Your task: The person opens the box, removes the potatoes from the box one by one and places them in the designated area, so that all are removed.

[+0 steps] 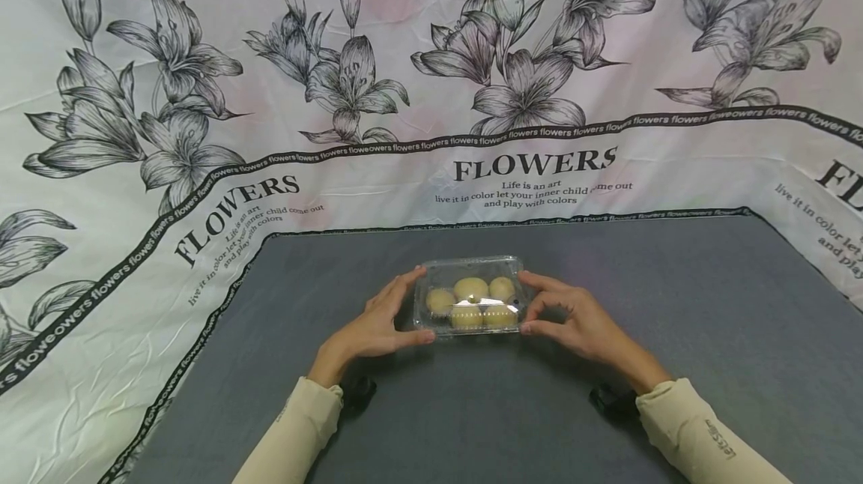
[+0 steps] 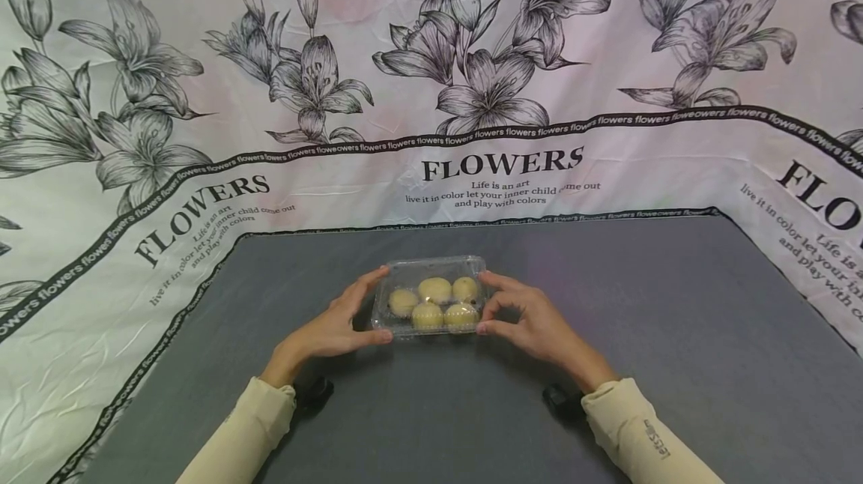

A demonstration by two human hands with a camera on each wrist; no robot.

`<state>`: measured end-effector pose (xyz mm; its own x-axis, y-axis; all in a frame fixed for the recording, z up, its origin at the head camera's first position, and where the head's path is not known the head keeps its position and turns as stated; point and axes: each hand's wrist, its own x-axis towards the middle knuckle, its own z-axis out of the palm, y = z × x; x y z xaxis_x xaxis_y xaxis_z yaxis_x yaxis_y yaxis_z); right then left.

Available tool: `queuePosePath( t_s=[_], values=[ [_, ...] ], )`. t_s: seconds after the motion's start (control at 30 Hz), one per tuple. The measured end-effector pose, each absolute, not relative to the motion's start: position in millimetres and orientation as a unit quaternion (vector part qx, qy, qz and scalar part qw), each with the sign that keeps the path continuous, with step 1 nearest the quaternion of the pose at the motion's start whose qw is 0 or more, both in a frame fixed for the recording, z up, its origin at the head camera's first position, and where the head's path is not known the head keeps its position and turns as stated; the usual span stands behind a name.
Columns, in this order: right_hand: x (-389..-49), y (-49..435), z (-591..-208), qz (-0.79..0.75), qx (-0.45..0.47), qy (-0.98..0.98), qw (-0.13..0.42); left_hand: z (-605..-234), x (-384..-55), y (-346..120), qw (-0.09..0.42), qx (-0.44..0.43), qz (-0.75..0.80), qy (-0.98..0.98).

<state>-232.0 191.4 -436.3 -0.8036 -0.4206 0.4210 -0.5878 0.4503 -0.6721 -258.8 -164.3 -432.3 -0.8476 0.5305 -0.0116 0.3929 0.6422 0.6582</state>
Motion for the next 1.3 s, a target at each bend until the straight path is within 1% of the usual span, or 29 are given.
queuePosePath(
  t_s=[0.17, 0.67, 0.8, 1.03, 1.3],
  values=[
    [-231, 191, -438, 0.444, 0.296, -0.839, 0.106, -431, -258, -163, 0.105, 0.255, 0.340, 0.899],
    [-230, 192, -437, 0.484, 0.284, -0.822, 0.095, -428, -257, -162, 0.117, 0.262, 0.347, 0.893],
    [-231, 194, -436, 0.500, 0.287, -0.812, 0.087, -428, -257, -162, 0.119, 0.266, 0.347, 0.891],
    [-227, 194, -425, 0.517, 0.254, -0.816, 0.052, -424, -256, -165, 0.104, 0.272, 0.338, 0.895],
    [-224, 190, -429, 0.483, 0.253, -0.833, 0.091, -426, -256, -167, 0.110, 0.271, 0.343, 0.893]
  ],
)
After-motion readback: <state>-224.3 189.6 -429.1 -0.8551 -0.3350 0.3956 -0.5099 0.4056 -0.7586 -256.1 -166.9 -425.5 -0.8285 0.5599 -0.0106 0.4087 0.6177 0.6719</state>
